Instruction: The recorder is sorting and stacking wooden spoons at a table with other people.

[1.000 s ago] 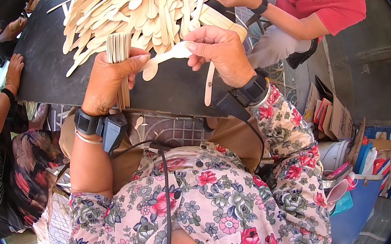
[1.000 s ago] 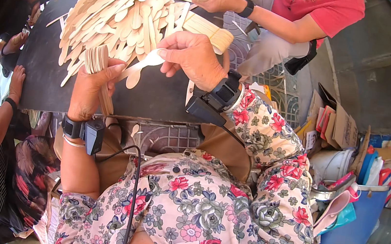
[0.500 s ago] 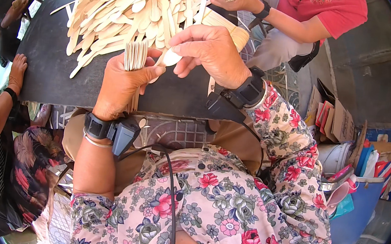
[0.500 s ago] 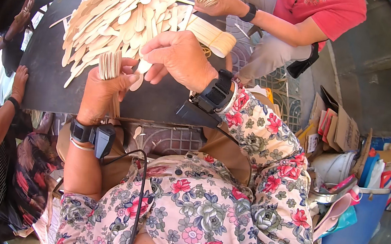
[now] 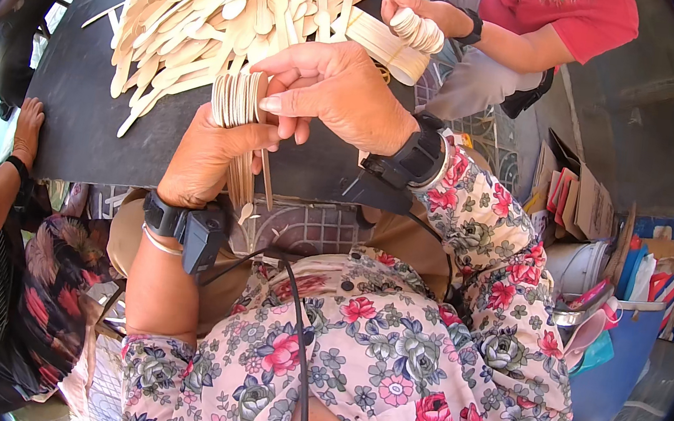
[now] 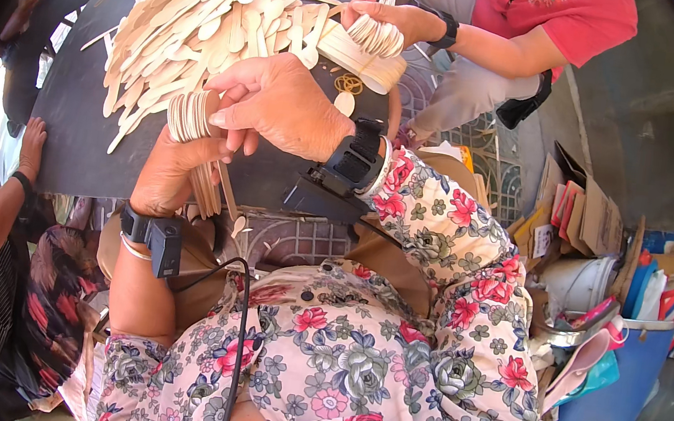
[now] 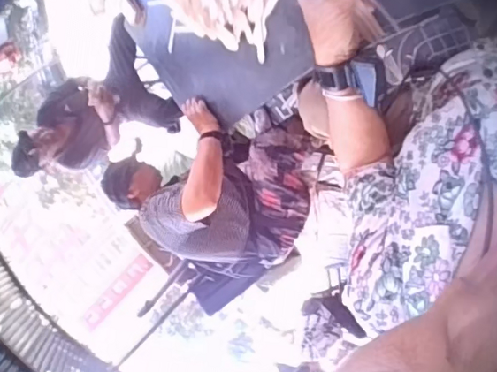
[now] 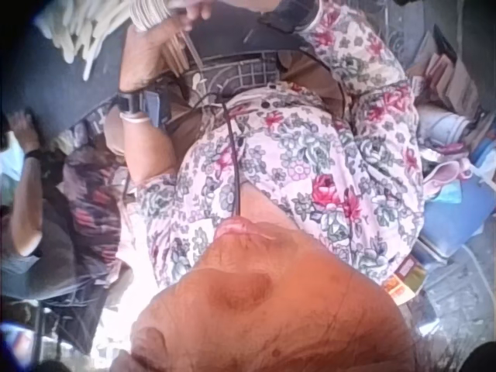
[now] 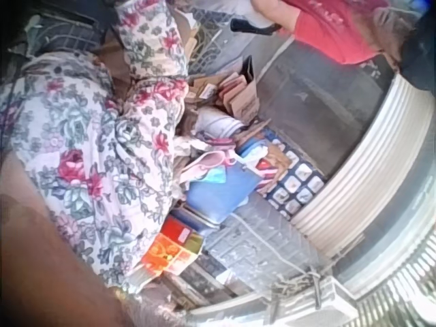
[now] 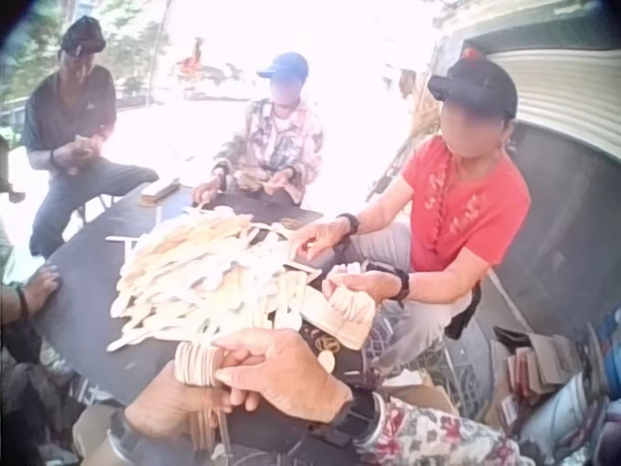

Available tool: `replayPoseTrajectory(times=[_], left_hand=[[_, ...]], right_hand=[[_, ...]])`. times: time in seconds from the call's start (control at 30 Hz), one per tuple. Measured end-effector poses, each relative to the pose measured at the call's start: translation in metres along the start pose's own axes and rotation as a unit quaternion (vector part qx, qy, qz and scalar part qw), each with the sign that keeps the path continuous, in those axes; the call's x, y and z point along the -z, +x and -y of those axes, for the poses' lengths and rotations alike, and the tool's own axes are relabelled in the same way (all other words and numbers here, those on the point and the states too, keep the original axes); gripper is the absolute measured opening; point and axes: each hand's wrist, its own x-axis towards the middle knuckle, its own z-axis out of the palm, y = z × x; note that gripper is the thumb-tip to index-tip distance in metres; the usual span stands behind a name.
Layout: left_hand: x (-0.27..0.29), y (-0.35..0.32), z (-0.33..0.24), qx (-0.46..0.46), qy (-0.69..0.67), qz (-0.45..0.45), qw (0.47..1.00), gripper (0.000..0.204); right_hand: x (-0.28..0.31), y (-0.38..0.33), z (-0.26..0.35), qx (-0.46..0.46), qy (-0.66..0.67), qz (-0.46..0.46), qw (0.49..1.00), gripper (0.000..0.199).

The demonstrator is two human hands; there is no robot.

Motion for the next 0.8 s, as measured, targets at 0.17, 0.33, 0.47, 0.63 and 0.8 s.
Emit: replayPoseTrajectory(times=[0.17, 0.33, 0.47, 0.63, 0.8], left_hand=[[-0.005, 0.005, 0.004, -0.066, -0.02, 0.051, 0.996, 0.027], [0.001, 0.0, 0.007, -0.015, -0.045, 0.049, 0.998, 0.022], [0.0, 0.001, 0.009, -0.007, -0.086, -0.013, 0.996, 0.018], [0.007, 0.009, 0.012, -0.026, -0.152, -0.064, 0.986, 0.011], [0.014, 0.014, 0.017, -0.021, -0.186, -0.073, 0.98, 0.012]], right_hand=[[-0.001, -0.002, -0.003, 0.007, -0.038, -0.012, 0.999, 0.033], [-0.001, -0.005, -0.009, 0.023, -0.013, -0.017, 0.999, 0.034], [0.031, -0.011, -0.024, 0.009, -0.168, -0.163, 0.972, 0.024], [0.07, -0.008, -0.033, 0.076, -0.455, -0.208, 0.862, 0.016], [0.053, 0.003, -0.038, 0.004, -0.637, -0.138, 0.758, 0.032]])
